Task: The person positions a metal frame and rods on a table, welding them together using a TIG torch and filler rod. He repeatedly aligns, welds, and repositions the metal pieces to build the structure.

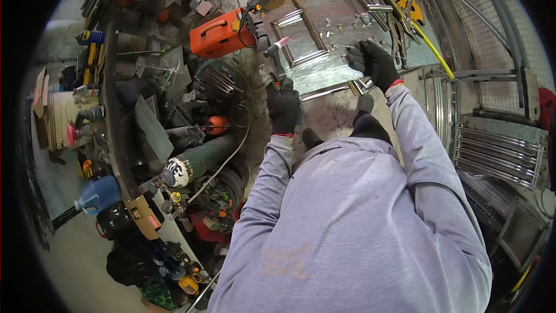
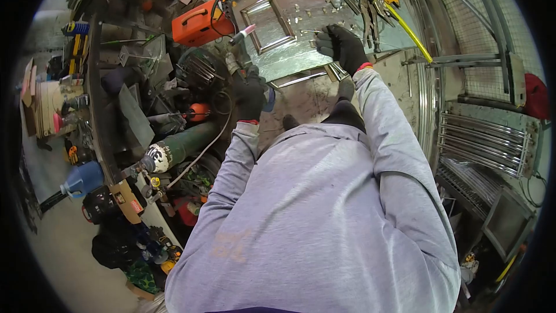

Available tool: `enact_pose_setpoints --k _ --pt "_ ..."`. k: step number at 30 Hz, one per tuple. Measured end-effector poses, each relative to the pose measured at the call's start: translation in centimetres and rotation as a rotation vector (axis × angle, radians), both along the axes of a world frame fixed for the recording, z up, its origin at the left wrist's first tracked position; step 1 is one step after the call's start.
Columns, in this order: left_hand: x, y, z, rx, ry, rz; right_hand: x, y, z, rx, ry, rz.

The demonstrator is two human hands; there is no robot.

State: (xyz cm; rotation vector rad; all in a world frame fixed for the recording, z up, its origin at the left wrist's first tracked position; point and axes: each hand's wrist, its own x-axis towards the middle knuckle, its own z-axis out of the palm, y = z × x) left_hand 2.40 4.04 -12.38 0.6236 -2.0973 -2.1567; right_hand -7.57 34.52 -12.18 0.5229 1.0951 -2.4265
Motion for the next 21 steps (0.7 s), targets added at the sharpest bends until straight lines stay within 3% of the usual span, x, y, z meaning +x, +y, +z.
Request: enact_pose_setpoints --k 2,3,4,7,10,13,16,18,21 --pt "0.7 -0.8 -3.7 0.115 0.273 -0.068 0.8 -0.4 1.4 0.034 0.052 -0.016" --pt "0.2 -1.7 -4.0 0.296 0.099 -0.006 0.7 -0.4 1.3 0.005 0.05 -0.009" --pt "0.8 -1.4 -4.5 0.277 0.09 -0.004 0.7 -0.3 1.3 -0.014 0.04 -0.008" --pt "2.0 1.1 2.5 0.005 -0.075 0.085 0.5 0.1 0.2 -0.064 0.013 0.005" --pt "3.5 3.0 6.0 0.018 -0.15 0.062 1.2 0.5 0.1 -0.155 0.032 -0.004" --pt "3.5 5.5 10.7 -0.135 -0.304 0.026 1.2 0.7 0.7 -0.12 -0.021 0.072" --pt "3.0 7.6 12.5 -0.153 -0.326 0.071 0.5 0.5 0.8 -0.095 -0.028 0.142" --pt "2.2 8.5 13.6 -0.339 -0.271 0.027 1.1 0.3 0.4 -0.068 -0.043 0.184" --pt "0.7 8.7 14.5 -0.299 -0.45 0.054 1.4 0.4 0.5 -0.069 0.041 0.142"
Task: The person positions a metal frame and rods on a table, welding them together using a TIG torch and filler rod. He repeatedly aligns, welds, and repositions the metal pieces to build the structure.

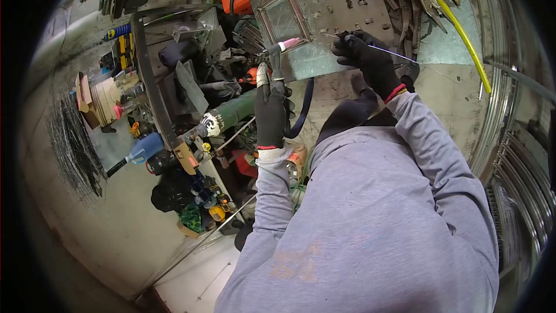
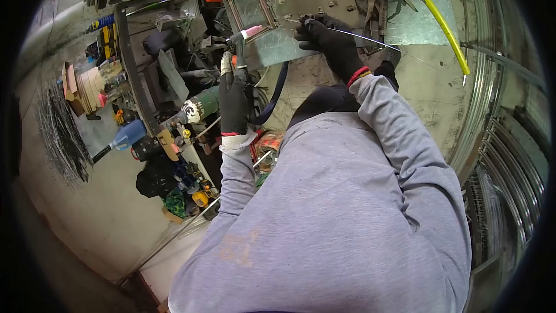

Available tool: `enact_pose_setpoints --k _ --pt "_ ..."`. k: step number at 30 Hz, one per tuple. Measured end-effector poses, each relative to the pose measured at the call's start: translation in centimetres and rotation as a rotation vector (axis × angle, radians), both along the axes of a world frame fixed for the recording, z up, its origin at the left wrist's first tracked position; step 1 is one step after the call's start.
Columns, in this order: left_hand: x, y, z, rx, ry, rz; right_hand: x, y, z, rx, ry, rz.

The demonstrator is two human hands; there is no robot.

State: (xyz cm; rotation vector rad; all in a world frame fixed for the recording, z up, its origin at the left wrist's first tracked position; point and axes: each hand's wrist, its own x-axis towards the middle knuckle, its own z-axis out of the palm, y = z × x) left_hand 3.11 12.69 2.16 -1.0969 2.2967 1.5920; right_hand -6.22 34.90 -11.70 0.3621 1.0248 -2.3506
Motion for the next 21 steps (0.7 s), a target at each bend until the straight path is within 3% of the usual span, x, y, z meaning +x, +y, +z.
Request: enact_pose_setpoints --k 2,11,17,19,20,21 --pt "-1.1 -0.2 0.1 -0.001 -0.104 0.004 -0.1 -0.2 0.3 0.021 0.026 -0.023" --pt "-1.3 -3.4 -2.1 0.01 0.027 -0.229 1.5 -1.0 0.1 0.047 0.127 -0.072" --pt "-1.2 -3.7 -1.4 0.0 -0.002 -0.249 1.2 -1.1 0.0 0.051 0.119 -0.068" --pt "-0.8 -5.0 -2.5 -0.286 0.096 -0.507 0.9 -1.0 0.4 0.062 0.097 -0.075" --pt "-1.1 -4.5 -2.1 -0.287 0.096 -0.514 0.8 -1.0 0.6 0.06 0.078 -0.079" --pt "-1.4 -3.5 -1.3 -0.141 0.038 -0.357 0.9 -1.0 0.6 0.059 0.058 -0.081"
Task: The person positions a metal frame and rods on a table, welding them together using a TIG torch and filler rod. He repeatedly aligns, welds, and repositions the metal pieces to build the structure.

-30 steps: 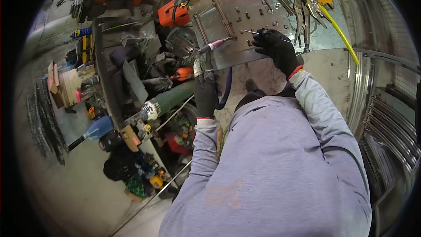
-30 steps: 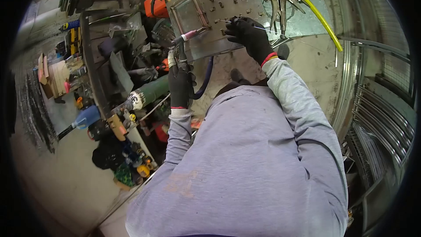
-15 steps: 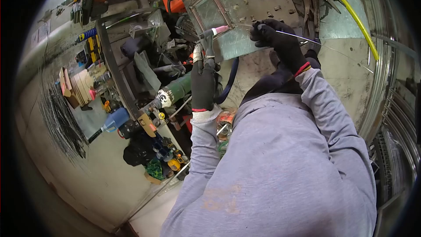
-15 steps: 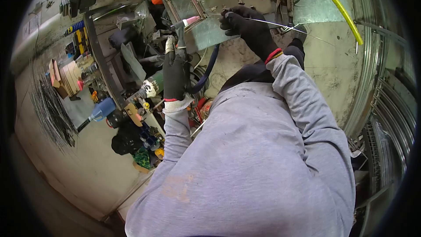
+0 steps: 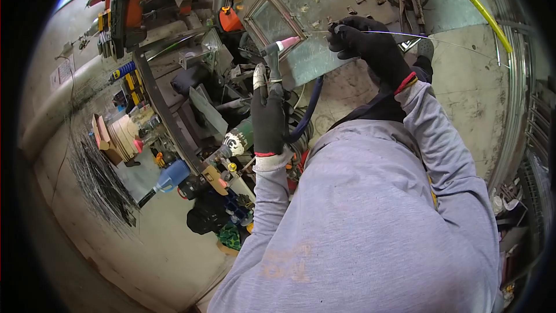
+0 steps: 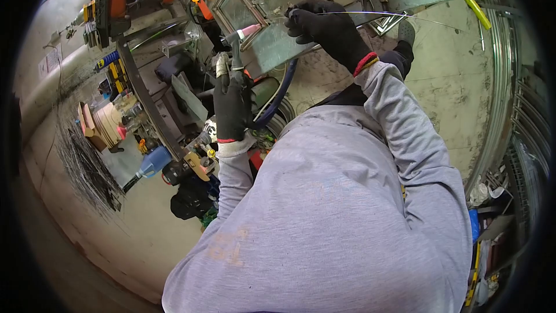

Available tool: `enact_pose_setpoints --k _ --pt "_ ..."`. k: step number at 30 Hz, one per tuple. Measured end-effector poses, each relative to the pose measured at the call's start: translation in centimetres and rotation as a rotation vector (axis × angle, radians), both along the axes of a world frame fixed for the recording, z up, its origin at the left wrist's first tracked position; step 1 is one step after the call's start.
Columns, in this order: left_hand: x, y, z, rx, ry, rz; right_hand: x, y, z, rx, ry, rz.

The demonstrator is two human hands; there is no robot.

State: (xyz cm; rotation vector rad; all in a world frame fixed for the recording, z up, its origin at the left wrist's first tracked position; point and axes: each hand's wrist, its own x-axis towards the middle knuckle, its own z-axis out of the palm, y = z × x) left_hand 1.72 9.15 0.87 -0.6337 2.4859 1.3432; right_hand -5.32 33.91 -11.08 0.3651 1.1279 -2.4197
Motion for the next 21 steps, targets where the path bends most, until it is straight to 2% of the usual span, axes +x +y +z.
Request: enact_pose_setpoints --k 1,7,13,17,21 --pt "-0.1 0.5 0.4 0.136 -0.073 0.161 0.0 -0.1 -0.1 -0.001 -0.002 -0.004" --pt "0.1 -0.3 -0.2 0.095 0.002 0.083 0.2 -0.6 0.2 0.078 0.045 -0.022" --pt "0.1 -1.0 -0.2 0.106 -0.092 0.125 0.0 -0.3 0.0 0.098 0.054 0.05" --pt "-0.1 0.4 0.5 0.156 -0.016 0.124 0.1 -0.4 -0.2 0.067 0.041 0.053" --pt "-0.4 1.6 1.9 0.021 -0.092 0.115 0.0 -0.4 -0.1 0.059 0.035 0.063"
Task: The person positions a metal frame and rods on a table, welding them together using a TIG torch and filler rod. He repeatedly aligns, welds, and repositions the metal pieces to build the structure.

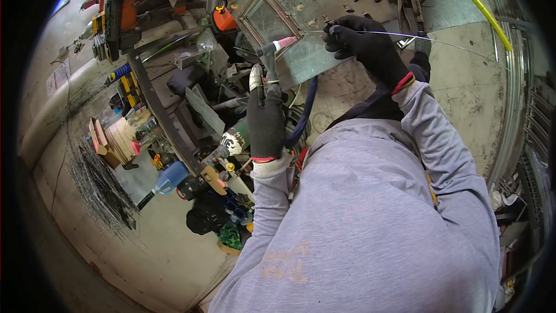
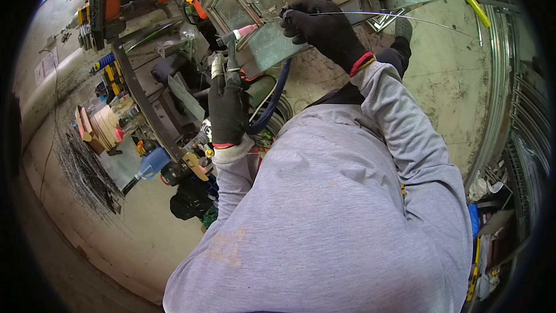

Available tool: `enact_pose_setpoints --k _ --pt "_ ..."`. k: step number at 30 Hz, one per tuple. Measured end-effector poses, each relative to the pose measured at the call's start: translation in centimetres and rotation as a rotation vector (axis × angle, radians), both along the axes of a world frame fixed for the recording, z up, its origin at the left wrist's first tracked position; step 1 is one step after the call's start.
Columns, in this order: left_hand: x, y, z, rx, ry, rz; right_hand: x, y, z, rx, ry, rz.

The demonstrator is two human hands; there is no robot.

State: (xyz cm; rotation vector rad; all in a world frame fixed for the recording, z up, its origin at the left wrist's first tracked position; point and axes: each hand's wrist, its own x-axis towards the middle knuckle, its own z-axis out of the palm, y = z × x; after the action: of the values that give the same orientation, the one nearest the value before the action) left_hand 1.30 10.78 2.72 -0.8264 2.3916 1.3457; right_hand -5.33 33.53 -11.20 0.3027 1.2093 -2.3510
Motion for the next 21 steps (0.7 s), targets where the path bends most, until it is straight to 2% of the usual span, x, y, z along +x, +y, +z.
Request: enact_pose_setpoints --k 2,3,4,5,6,7,9,10,11,13,14,16,21 --pt "0.0 0.0 -0.1 -0.016 -0.049 -0.001 0.0 -0.1 0.0 -0.004 -0.011 -0.008" --pt "0.0 0.0 -0.4 -0.042 0.007 -0.03 0.0 -0.1 0.0 -0.008 -0.021 -0.018" --pt "0.1 0.1 -0.7 -0.067 0.062 -0.058 0.4 -0.4 -1.5 0.002 0.117 -0.086" --pt "0.0 1.0 -0.6 0.073 0.027 0.101 0.8 -0.7 -3.8 0.012 0.256 -0.153" --pt "0.3 0.0 -1.3 0.146 0.012 0.131 0.8 -0.6 -4.7 0.198 0.417 -0.149" --pt "0.6 -1.0 -2.1 0.218 -0.002 0.161 1.1 -0.6 -5.5 0.199 0.416 -0.148" --pt "0.3 0.6 -0.9 0.155 -0.007 0.169 1.3 -0.6 -3.4 -0.124 0.278 -0.218" --pt "0.3 1.1 -0.4 0.092 -0.011 0.176 0.9 -0.4 -1.9 -0.06 0.128 -0.139" --pt "0.4 0.3 -0.3 -0.075 0.014 -0.032 0.3 -0.1 0.1 0.004 -0.02 -0.061" --pt "0.7 -0.5 -1.3 -0.212 0.177 -0.257 0.3 0.0 0.2 -0.039 -0.007 -0.075" --pt "0.7 -0.1 -1.0 -0.213 0.176 -0.257 0.3 0.1 0.1 -0.014 0.013 -0.066" --pt "0.5 1.2 -0.2 -0.024 0.085 0.008 0.3 0.2 0.1 0.01 0.033 -0.055" --pt "0.8 0.2 -0.9 -0.065 0.073 -0.035 0.2 0.0 0.2 0.008 0.005 -0.053"
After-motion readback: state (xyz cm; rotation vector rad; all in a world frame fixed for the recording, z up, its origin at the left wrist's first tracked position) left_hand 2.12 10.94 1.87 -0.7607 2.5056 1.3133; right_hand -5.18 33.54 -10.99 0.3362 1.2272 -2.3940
